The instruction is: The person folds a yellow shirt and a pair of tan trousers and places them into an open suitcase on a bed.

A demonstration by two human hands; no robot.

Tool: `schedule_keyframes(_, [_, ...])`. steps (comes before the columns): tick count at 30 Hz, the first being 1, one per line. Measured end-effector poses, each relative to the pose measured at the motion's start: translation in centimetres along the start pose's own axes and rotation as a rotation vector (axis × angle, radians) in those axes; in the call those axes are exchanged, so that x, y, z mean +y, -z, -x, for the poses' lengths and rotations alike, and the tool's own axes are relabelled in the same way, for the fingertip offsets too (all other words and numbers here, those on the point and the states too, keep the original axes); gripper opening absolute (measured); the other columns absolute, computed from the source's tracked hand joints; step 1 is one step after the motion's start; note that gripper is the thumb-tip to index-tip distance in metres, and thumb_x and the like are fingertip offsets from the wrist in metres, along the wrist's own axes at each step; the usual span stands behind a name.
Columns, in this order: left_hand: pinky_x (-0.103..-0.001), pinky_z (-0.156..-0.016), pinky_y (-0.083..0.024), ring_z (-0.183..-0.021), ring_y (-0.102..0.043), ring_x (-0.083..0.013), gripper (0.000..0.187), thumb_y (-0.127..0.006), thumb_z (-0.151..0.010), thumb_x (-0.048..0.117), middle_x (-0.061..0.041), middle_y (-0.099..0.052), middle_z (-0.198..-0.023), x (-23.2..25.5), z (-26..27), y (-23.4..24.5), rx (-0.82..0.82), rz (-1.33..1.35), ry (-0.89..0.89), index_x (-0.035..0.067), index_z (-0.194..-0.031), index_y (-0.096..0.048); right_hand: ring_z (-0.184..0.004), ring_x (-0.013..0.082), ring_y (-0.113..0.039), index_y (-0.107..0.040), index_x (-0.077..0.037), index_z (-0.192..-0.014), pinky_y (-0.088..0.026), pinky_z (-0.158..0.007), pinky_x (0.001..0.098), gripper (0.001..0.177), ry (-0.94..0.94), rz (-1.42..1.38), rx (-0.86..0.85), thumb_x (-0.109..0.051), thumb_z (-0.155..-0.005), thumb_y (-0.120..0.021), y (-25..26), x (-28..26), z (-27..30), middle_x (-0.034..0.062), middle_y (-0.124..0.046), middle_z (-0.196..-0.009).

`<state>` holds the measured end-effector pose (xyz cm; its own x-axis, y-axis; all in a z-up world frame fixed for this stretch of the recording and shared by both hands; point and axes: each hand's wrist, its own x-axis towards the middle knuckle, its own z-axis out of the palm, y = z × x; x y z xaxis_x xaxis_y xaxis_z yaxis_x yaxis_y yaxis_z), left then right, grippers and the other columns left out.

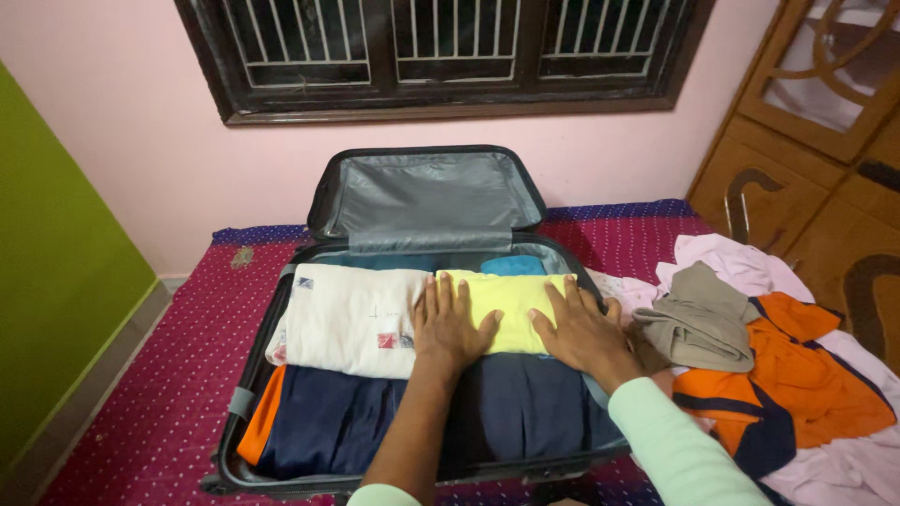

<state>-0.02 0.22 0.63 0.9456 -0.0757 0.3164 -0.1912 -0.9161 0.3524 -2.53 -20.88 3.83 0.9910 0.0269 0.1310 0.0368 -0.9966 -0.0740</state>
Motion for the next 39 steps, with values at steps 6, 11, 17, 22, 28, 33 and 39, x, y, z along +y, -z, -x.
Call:
schedule_keyframes(6, [-0.051,-0.123,-0.006,-0.156,-0.005,-0.0367,0.095,-0.042,-0.087,0.075,-0.019,-0.015,-0.167,0.2,0.2,0.6,-0.046,0.01,0.002,0.011,-0.156,-0.034,-0.155,0.0278,-0.019,-0.026,-0.021,-0.161,-0.018,-0.116,0.0625,0.076,0.021,-0.027,-0.096,-0.063,-0.098,-0.033,-0.2,1.1,-0.4,0.016,-0.015,-0.169])
schedule_keyframes(11, [-0.051,-0.124,-0.008,-0.157,-0.007,-0.0377,0.093,-0.041,-0.089,0.076,-0.02,-0.018,-0.168,0.2,0.1,0.3,-0.06,-0.031,-0.004,0.011,-0.155,-0.038,-0.159,0.0297,-0.005,-0.023,-0.022,-0.161,-0.012,-0.12,0.0636,0.077,-0.026,-0.025,-0.107,-0.066,-0.098,-0.031,-0.4,0.5,-0.4,0.012,-0.009,-0.171])
schedule_keyframes(17, [-0.054,-0.121,-0.009,-0.155,-0.008,-0.0382,0.091,-0.039,-0.09,0.074,-0.021,-0.018,-0.165,0.0,-0.9,-1.3,-0.083,-0.115,-0.001,0.01,-0.155,-0.037,-0.158,0.0302,0.001,-0.02,-0.025,-0.162,-0.011,-0.117,0.0703,0.078,-0.088,-0.062,-0.167,-0.065,-0.096,-0.032,0.7,-0.3,-0.1,0.0085,-0.003,-0.172])
schedule_keyframes(22, [-0.053,-0.122,-0.018,-0.154,-0.021,-0.0403,0.088,-0.042,-0.091,0.074,-0.022,-0.03,-0.164,-1.3,-0.3,-3.2,0.152,-0.118,-0.103,0.01,-0.151,-0.046,-0.158,0.0306,-0.003,-0.023,-0.025,-0.161,-0.015,-0.116,0.0697,0.077,-0.09,-0.059,-0.079,-0.065,-0.097,-0.033,0.6,-0.5,0.7,0.0103,-0.008,-0.171])
schedule_keyframes(28, [-0.054,-0.12,-0.017,-0.151,-0.023,-0.0434,0.088,-0.049,-0.088,0.075,-0.025,-0.031,-0.16,-1.5,-1.0,-3.1,0.14,-0.124,-0.108,0.01,-0.148,-0.049,-0.157,0.0314,-0.007,-0.026,-0.023,-0.16,-0.021,-0.114,0.0673,0.077,-0.067,-0.09,-0.003,-0.064,-0.096,-0.036,0.3,-0.2,1.1,0.0119,-0.012,-0.17])
schedule_keyframes(33, [-0.054,-0.118,-0.016,-0.15,-0.023,-0.0441,0.088,-0.049,-0.088,0.072,-0.026,-0.032,-0.159,-1.4,-0.8,-3.1,0.16,-0.081,-0.112,0.008,-0.148,-0.048,-0.157,0.032,-0.01,-0.029,-0.021,-0.159,-0.023,-0.113,0.0668,0.077,-0.059,-0.1,0.047,-0.064,-0.096,-0.038,0.0,-0.1,1.2,0.0141,-0.016,-0.169])
schedule_keyframes(39, [-0.054,-0.123,-0.016,-0.151,-0.029,-0.0438,0.065,-0.041,-0.101,0.052,-0.024,-0.038,-0.16,-2.7,-0.8,-4.4,0.243,-0.109,-0.176,0.009,-0.149,-0.052,-0.157,0.0324,-0.014,-0.032,-0.025,-0.159,-0.024,-0.112,0.069,0.066,-0.06,-0.176,0.099,-0.055,-0.101,-0.034,0.3,-0.1,1.6,0.0143,-0.02,-0.168])
